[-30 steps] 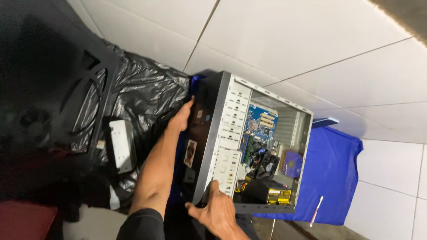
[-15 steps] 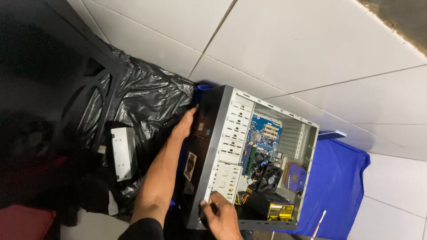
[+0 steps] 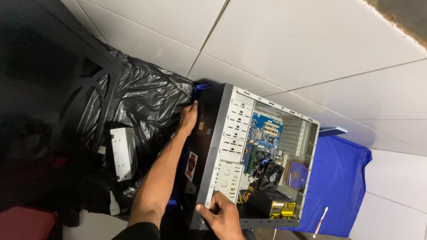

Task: Repairing a desktop computer by removing and reattaching the side panel using a screwdriver

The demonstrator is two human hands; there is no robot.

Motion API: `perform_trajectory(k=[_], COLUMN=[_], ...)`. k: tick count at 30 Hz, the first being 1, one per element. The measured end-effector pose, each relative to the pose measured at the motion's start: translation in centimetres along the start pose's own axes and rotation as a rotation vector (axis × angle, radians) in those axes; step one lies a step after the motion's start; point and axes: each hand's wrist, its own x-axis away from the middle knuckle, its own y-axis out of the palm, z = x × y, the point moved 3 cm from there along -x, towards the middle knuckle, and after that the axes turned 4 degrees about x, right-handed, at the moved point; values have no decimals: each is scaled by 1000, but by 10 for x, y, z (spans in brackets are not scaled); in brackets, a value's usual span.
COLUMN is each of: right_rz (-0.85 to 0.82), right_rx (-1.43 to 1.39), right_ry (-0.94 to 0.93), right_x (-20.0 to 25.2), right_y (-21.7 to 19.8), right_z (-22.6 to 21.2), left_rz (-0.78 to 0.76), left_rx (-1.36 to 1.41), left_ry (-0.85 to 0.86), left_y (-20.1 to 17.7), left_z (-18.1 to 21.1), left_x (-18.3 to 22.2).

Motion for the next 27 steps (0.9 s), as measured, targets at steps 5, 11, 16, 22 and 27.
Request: perform_trajectory(k=[5,11,16,22,27], right_rz=[29,44,60,67,39], right_rx=[74,3,108,214,192], right_ry=[10,20,74,31,-41], right_x=[5,-1,-14,-39,-45], right_y=[-6,0,10,34,41], right_z=[7,-3,-6,-4,8], left_rz=[-471,-278,-174,143,8], left_rx=[786,461,134,58,430], left_ry=[82,-158,-165,265,74], left_y=[1,-8,-34,-72,-94], left_z=[37,45,15,-55,-131], left_x=[-4,4,62,90,112])
